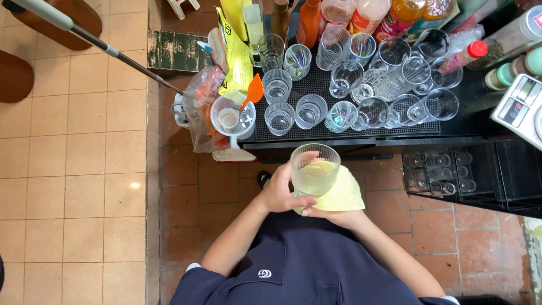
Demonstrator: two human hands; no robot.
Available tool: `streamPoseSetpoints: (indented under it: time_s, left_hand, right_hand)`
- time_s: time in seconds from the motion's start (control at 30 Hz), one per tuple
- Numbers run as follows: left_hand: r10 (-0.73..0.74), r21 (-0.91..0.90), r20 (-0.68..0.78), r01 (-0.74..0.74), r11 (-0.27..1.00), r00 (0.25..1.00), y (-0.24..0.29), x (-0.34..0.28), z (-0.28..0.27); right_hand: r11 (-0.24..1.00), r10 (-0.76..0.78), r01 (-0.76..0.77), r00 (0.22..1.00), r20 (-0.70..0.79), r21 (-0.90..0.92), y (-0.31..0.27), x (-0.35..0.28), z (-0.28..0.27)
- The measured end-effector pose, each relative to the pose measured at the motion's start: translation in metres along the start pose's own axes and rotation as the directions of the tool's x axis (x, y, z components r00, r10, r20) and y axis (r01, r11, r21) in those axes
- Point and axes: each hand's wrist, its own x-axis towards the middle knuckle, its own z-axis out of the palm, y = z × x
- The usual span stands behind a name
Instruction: Wiping and cleaning various drinking glasses with a yellow cloth.
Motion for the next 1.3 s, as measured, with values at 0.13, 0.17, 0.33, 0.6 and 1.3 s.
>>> streamPoseSetpoints:
  time_s: [0.13,0.17,0.33,0.6,1.3]
  left_hand:
    - [-0.016,-0.148,-0.019,0.013,0.989,1.0,-0.014,-0.006,0.002]
    - [-0.051,-0.24,-0.058,0.036,0.97,0.997,-0.019,-0.008,0.003]
    - [-0.064,-0.435,-0.157,-0.011,0.9,0.985,-0.022,-0.011,0.0]
    - [-0.024,-0.171,-0.197,-0.011,0.985,0.98,0.008,-0.011,-0.001]
    - [0.179,0.662,-0.101,-0.068,0.746,0.979,0.056,0.003,0.012]
  right_hand:
    - [0.984,0.169,-0.159,0.975,0.144,-0.077,-0.006,-0.009,-0.006]
    - [0.972,0.235,-0.233,0.959,0.16,-0.029,-0.01,-0.011,-0.008]
    - [0.975,0.189,-0.197,0.979,0.08,0.105,0.007,-0.016,-0.023]
    - [0.733,0.395,0.182,0.671,-0.627,0.656,0.031,-0.008,-0.054]
    - [0.889,-0.272,0.282,0.959,0.08,-0.36,-0.059,-0.016,-0.075]
